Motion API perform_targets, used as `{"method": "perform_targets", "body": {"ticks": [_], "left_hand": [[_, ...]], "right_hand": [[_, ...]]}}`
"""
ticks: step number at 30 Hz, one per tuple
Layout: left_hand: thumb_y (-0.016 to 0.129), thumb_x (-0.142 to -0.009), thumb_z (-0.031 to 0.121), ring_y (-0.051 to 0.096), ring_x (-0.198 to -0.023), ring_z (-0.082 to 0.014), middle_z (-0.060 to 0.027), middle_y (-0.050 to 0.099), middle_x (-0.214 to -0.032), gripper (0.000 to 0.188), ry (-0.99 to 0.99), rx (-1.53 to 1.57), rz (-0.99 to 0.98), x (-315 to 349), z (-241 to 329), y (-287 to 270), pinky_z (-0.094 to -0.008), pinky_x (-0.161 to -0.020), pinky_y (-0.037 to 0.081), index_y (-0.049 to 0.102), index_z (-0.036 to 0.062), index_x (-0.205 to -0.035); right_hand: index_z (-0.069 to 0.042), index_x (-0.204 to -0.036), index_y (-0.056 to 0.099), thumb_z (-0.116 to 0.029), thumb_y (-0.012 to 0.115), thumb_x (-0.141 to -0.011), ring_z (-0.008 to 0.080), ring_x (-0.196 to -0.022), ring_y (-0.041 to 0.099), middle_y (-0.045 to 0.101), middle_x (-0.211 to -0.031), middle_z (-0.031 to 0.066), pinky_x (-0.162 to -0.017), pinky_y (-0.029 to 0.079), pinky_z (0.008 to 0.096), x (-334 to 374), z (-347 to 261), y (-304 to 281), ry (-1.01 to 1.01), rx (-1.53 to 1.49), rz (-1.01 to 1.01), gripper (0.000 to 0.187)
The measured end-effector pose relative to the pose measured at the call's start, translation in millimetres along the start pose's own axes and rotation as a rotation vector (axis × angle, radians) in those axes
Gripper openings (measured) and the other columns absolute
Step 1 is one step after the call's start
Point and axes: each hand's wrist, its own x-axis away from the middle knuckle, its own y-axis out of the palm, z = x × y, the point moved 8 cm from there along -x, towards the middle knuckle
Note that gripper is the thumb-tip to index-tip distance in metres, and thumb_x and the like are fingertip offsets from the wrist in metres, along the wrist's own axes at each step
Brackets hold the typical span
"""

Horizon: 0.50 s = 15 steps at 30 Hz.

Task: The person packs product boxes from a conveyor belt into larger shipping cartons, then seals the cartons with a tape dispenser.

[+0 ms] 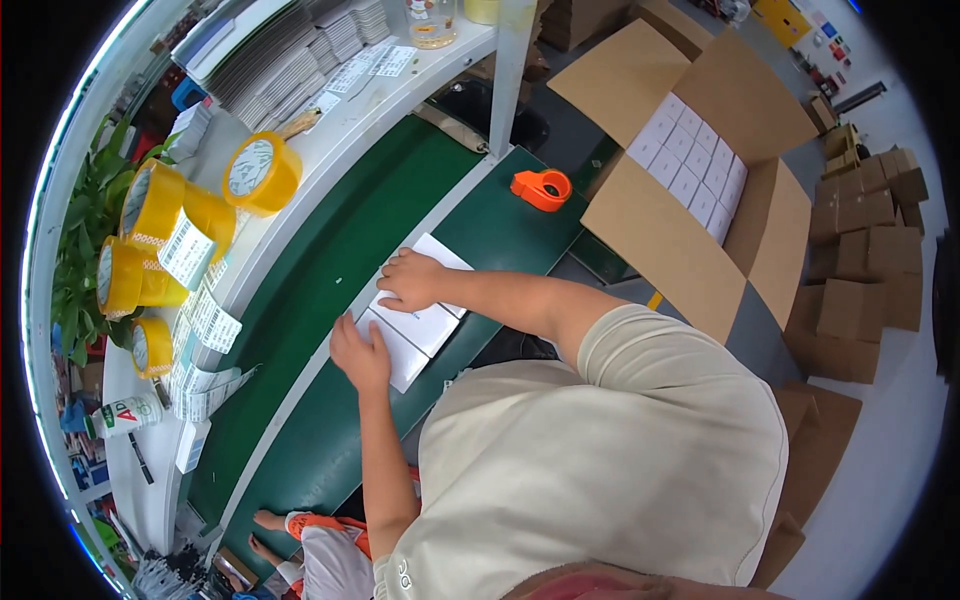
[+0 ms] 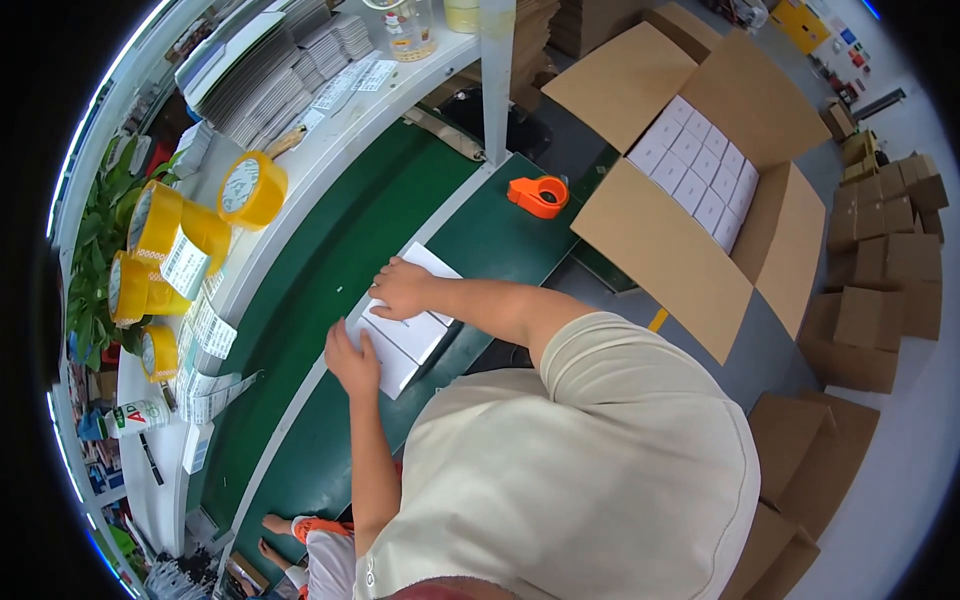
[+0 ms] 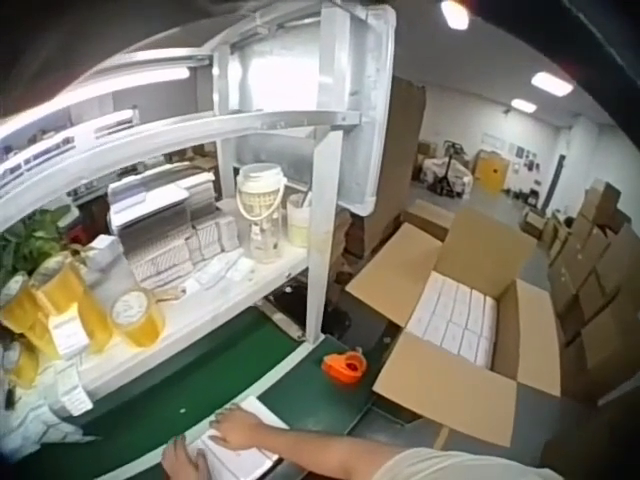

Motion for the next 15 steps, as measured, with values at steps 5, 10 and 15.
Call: {"method": "perform_targets", "body": {"ticks": [5, 10, 15], "left_hand": [[0.059, -0.095, 0.032, 0.055, -0.118, -0.0339, -0.0164, 0.061, -0.121, 0.047, -0.049, -0.251, -0.166, -2, 1, 50, -0.0583, -0.106, 0.033, 0.056, 0.0041, -0.133], [0.058, -0.094, 0.033, 0.056, -0.110, -0.0311, -0.0134, 0.062, -0.113, 0.046, -0.065, -0.300, -0.117, -6, 8, 42, -0.0558, -0.106, 0.033, 0.058, 0.0049, -0.131], [0.057, -0.095, 0.033, 0.055, -0.111, -0.0311, -0.0129, 0.062, -0.116, 0.046, -0.058, -0.223, -0.144, -9, 11, 40, -0.0551, -0.104, 0.033, 0.057, 0.0038, -0.131]], "right_hand": [[-0.012, -0.092, 0.069, -0.044, 0.060, -0.091, 0.0259, -0.088, 0.063, 0.065, -0.086, 0.0071, -0.084, 0.042, 0.0426, -3, -6, -4, -0.043, 0.042, 0.085, 0.033], [-0.010, -0.096, 0.070, -0.042, 0.059, -0.093, 0.0298, -0.088, 0.064, 0.068, -0.090, 0.0116, -0.084, 0.041, 0.0445, -4, -4, -10, -0.019, 0.028, 0.067, 0.034], [-0.011, -0.096, 0.069, -0.040, 0.060, -0.093, 0.0281, -0.086, 0.062, 0.066, -0.088, 0.0100, -0.082, 0.040, 0.0434, -7, -9, -17, -0.091, 0.049, 0.137, 0.031]]}}
